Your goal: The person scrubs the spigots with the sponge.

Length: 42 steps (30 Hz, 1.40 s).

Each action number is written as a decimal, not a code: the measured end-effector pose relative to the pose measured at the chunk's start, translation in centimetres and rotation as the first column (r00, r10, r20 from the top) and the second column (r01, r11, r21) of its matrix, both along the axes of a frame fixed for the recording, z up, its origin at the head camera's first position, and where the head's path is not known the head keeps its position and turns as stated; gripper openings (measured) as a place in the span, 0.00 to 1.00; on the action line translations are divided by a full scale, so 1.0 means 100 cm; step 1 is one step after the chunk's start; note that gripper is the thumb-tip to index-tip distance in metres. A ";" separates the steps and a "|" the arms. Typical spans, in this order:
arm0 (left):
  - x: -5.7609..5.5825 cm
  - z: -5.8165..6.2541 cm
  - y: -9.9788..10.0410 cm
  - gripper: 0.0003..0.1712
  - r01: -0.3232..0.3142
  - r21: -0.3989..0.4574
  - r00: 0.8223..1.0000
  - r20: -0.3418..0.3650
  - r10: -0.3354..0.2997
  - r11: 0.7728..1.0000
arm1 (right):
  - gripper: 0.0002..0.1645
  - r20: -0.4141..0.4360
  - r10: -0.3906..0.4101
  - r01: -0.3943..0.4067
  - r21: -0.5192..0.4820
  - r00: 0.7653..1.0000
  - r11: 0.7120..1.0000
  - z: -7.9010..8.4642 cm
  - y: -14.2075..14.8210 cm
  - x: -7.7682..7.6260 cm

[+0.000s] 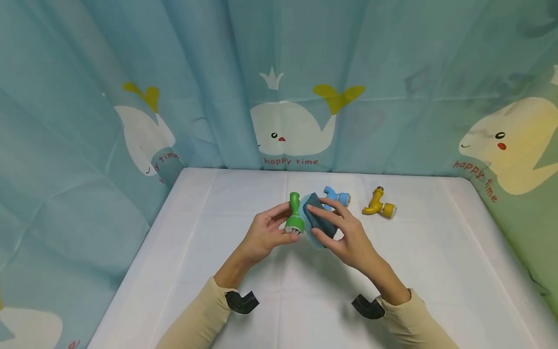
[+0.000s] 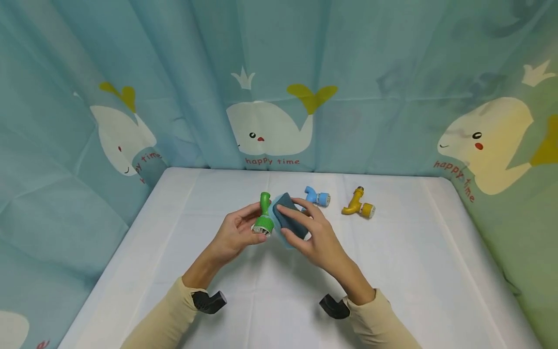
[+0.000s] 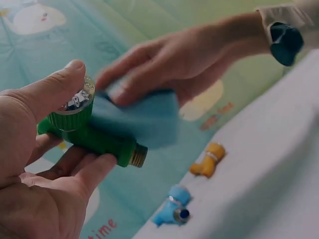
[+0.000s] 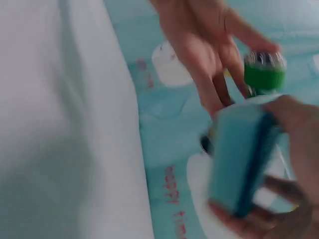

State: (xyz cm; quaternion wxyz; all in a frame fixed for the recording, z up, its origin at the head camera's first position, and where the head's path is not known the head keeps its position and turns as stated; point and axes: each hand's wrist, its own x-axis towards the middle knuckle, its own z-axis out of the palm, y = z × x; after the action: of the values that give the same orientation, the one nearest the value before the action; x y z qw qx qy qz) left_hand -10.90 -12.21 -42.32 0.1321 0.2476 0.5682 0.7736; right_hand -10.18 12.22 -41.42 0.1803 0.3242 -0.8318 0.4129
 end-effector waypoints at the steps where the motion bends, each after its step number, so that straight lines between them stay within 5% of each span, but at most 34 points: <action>1: 0.000 -0.001 -0.001 0.50 -0.002 0.006 1.000 -0.005 0.002 1.000 | 0.33 0.006 -0.018 0.018 0.009 1.000 1.000 0.000 0.000 0.000; 11: 0.002 0.002 -0.004 0.56 -0.002 0.082 0.999 -0.033 0.005 0.997 | 0.32 0.025 -0.019 0.020 -0.034 0.999 0.999 -0.006 -0.004 -0.004; 14: 0.003 0.003 -0.005 0.57 -0.015 0.145 1.000 0.001 0.016 0.989 | 0.31 0.163 -0.061 0.070 -0.047 0.985 0.996 -0.016 0.002 -0.006; 17: 0.002 0.004 -0.005 0.56 -0.034 0.205 0.999 0.014 0.032 0.978 | 0.31 0.399 -0.018 0.113 -0.216 0.917 0.970 -0.021 0.003 -0.005; 22: 0.000 0.007 -0.002 0.56 -0.052 0.234 0.999 0.009 0.051 0.971 | 0.33 0.579 0.301 0.142 -0.597 0.758 0.790 -0.019 -0.013 0.005; 28: 0.002 0.009 -0.002 0.56 -0.057 0.297 0.998 0.036 0.049 0.953 | 0.31 0.596 0.479 0.217 -0.744 0.645 0.632 -0.019 -0.030 0.009; 31: 0.001 0.009 -0.002 0.56 -0.070 0.264 0.997 -0.017 0.077 0.962 | 0.30 0.573 0.593 0.258 -0.806 0.566 0.532 -0.018 -0.038 0.010; 33: -0.001 0.005 -0.003 0.54 -0.100 0.221 0.992 -0.060 0.116 0.970 | 0.30 0.567 0.633 0.276 -0.818 0.527 0.504 -0.018 -0.041 0.014; 34: -0.001 0.003 -0.004 0.54 -0.117 0.201 0.988 -0.074 0.134 0.973 | 0.29 0.579 0.615 0.274 -0.808 0.536 0.521 -0.018 -0.041 0.015; 35: -0.002 0.002 -0.005 0.53 -0.131 0.182 0.985 -0.087 0.148 0.975 | 0.30 0.601 0.556 0.264 -0.778 0.574 0.570 -0.017 -0.040 0.017; 37: -0.002 0.001 -0.007 0.52 -0.142 0.147 0.982 -0.102 0.158 0.979 | 0.31 0.584 0.382 0.189 -0.689 0.716 0.699 -0.016 -0.037 0.016; 39: -0.001 0.001 -0.007 0.52 -0.128 0.124 0.985 -0.101 0.141 0.984 | 0.33 0.460 0.141 0.123 -0.497 0.877 0.859 -0.015 -0.033 0.012; 40: -0.001 0.002 -0.006 0.52 -0.120 0.111 0.986 -0.103 0.131 0.987 | 0.33 0.361 0.028 0.122 -0.385 0.932 0.915 -0.016 -0.031 0.008; 42: -0.001 0.003 -0.006 0.51 -0.106 0.085 0.988 -0.103 0.115 0.991 | 0.33 0.161 -0.089 0.123 -0.217 0.983 0.968 -0.018 -0.028 0.000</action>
State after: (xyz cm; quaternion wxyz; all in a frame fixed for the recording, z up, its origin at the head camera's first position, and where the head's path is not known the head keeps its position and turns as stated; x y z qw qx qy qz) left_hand -10.97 -12.80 -41.99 0.0482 0.2622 0.5561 0.7872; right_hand -10.14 9.41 -43.18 0.1747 0.2245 -0.8067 0.5180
